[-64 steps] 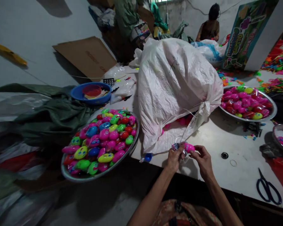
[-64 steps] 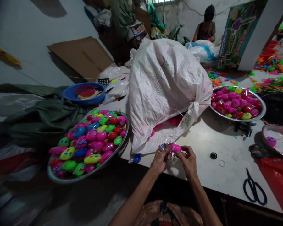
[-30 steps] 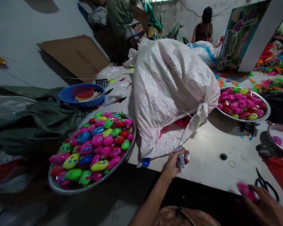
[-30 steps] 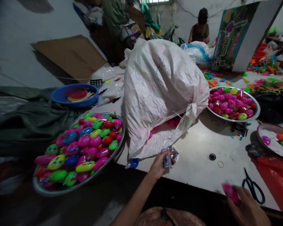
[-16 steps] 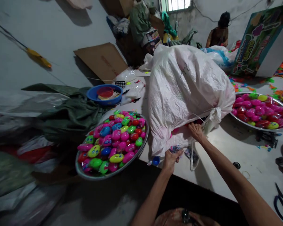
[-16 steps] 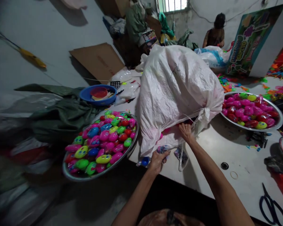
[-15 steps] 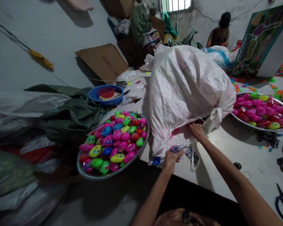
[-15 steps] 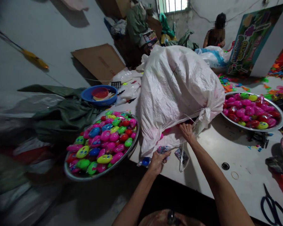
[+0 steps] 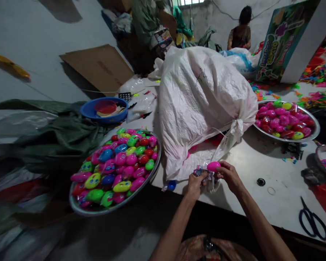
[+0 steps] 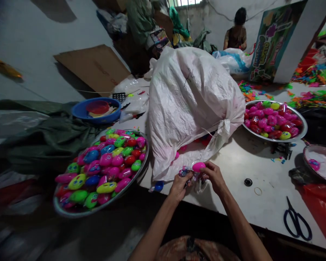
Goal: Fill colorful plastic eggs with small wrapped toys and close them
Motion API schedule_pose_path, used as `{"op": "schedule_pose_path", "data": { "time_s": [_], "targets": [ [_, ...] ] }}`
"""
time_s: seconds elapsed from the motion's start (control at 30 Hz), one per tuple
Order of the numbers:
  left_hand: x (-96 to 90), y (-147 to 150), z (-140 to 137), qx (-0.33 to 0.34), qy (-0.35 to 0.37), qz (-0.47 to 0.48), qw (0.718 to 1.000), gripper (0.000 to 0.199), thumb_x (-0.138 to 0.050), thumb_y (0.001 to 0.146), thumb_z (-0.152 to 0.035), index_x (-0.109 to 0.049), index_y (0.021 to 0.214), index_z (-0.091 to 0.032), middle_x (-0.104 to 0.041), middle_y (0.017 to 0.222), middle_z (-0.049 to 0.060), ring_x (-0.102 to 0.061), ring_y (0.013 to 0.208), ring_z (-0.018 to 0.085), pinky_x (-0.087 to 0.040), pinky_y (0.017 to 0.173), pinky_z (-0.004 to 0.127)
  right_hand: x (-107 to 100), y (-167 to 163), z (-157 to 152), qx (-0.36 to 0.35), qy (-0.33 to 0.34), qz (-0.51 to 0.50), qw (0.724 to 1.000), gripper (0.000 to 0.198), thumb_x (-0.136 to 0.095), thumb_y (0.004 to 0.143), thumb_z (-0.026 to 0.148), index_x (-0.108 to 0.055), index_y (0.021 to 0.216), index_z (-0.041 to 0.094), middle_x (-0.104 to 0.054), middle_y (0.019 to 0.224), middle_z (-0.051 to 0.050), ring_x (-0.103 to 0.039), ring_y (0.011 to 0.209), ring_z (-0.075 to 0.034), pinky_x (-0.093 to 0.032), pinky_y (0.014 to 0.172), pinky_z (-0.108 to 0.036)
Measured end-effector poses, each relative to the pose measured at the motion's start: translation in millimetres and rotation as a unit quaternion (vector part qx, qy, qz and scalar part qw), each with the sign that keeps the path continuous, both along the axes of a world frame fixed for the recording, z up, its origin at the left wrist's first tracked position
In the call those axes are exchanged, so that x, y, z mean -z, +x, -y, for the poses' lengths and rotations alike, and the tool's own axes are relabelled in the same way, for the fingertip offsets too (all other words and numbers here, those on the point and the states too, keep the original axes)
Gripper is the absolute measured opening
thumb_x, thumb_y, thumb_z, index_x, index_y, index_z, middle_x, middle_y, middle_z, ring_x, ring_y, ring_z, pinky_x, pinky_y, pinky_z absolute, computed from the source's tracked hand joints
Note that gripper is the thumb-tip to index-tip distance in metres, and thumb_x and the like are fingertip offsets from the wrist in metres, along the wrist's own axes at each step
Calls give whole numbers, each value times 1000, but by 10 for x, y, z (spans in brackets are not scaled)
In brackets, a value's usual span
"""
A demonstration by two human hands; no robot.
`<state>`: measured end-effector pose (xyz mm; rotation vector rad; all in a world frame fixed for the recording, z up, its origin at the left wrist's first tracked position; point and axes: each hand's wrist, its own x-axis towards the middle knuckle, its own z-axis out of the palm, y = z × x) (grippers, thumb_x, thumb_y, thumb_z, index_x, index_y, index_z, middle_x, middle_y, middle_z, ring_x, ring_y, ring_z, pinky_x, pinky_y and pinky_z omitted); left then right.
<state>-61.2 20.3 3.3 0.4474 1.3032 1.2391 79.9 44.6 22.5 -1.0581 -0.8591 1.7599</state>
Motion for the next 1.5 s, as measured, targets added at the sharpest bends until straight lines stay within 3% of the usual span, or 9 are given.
{"op": "schedule_pose_path", "data": {
  "time_s": [0.27, 0.53, 0.67, 0.8, 0.87, 1.0, 1.13, 1.33, 1.5],
  "targets": [
    [-10, 21, 0, -64, -8, -38, 997, 38, -78, 49, -42, -53, 53, -13, -43, 45, -6, -36, 38, 4, -23, 34, 18, 2, 116, 189, 43, 38, 47, 997, 26, -66, 69, 33, -64, 89, 16, -64, 73, -2, -59, 62, -15, -47, 58, -26],
    [-81, 61, 6, -33, -36, 35, 998, 41, -77, 50, -45, -53, 59, -14, -45, 47, -6, -36, 37, 4, -23, 34, 17, -17, 152, 292, 54, 66, 86, 993, 25, -69, 69, 30, -61, 89, 17, -66, 72, -2, -60, 60, -15, -46, 56, -27],
    [-56, 73, 25, -13, -3, -34, 999, 41, -75, 52, -47, -53, 55, -13, -44, 44, -5, -37, 36, 4, -23, 34, 18, -59, 196, 297, 28, 61, 89, 994, 24, -69, 69, 32, -64, 87, 16, -65, 70, -2, -59, 60, -14, -45, 57, -26],
    [-66, 91, 40, -18, -1, -81, 997, 40, -74, 55, -47, -54, 54, -13, -46, 43, -4, -37, 35, 4, -23, 33, 18, -81, 254, 304, 52, 53, 95, 993, 28, -69, 68, 36, -65, 87, 16, -64, 67, -1, -56, 56, -13, -44, 55, -26],
    [-95, 107, 43, -3, -6, -38, 999, 38, -74, 55, -45, -54, 56, -13, -47, 44, -4, -37, 35, 4, -22, 34, 18, -101, 276, 312, 59, 51, 92, 993, 31, -69, 68, 36, -64, 90, 16, -65, 68, -2, -57, 57, -14, -45, 55, -26],
    [-141, 139, 29, 31, -42, 141, 989, 38, -75, 55, -43, -49, 57, -15, -43, 42, -7, -32, 32, 2, -23, 34, 17, -157, 300, 349, 71, 69, 98, 990, 30, -69, 68, 36, -64, 90, 16, -65, 73, -3, -58, 60, -15, -46, 58, -28],
    [-154, 153, 13, 33, -67, 187, 979, 40, -75, 56, -42, -44, 54, -16, -42, 41, -7, -29, 30, 1, -22, 34, 17, -167, 325, 400, 68, 84, 99, 989, 30, -68, 69, 37, -64, 91, 17, -66, 76, -3, -59, 63, -16, -48, 60, -30],
    [-175, 170, 57, 59, -16, 60, 996, 35, -75, 57, -41, -54, 62, -14, -47, 46, -5, -35, 35, 3, -20, 34, 17, -135, 359, 423, 62, 108, 198, 972, 37, -69, 67, 41, -63, 94, 17, -66, 80, -5, -60, 68, -18, -51, 63, -32],
    [-159, 182, 85, 88, 11, -23, 996, 36, -72, 60, -46, -58, 59, -12, -49, 47, -3, -38, 37, 4, -25, 36, 19, -106, 334, 428, 72, 91, 131, 985, 33, -69, 69, 40, -62, 91, 17, -65, 77, -4, -60, 65, -17, -50, 61, -30]
  ]
}}
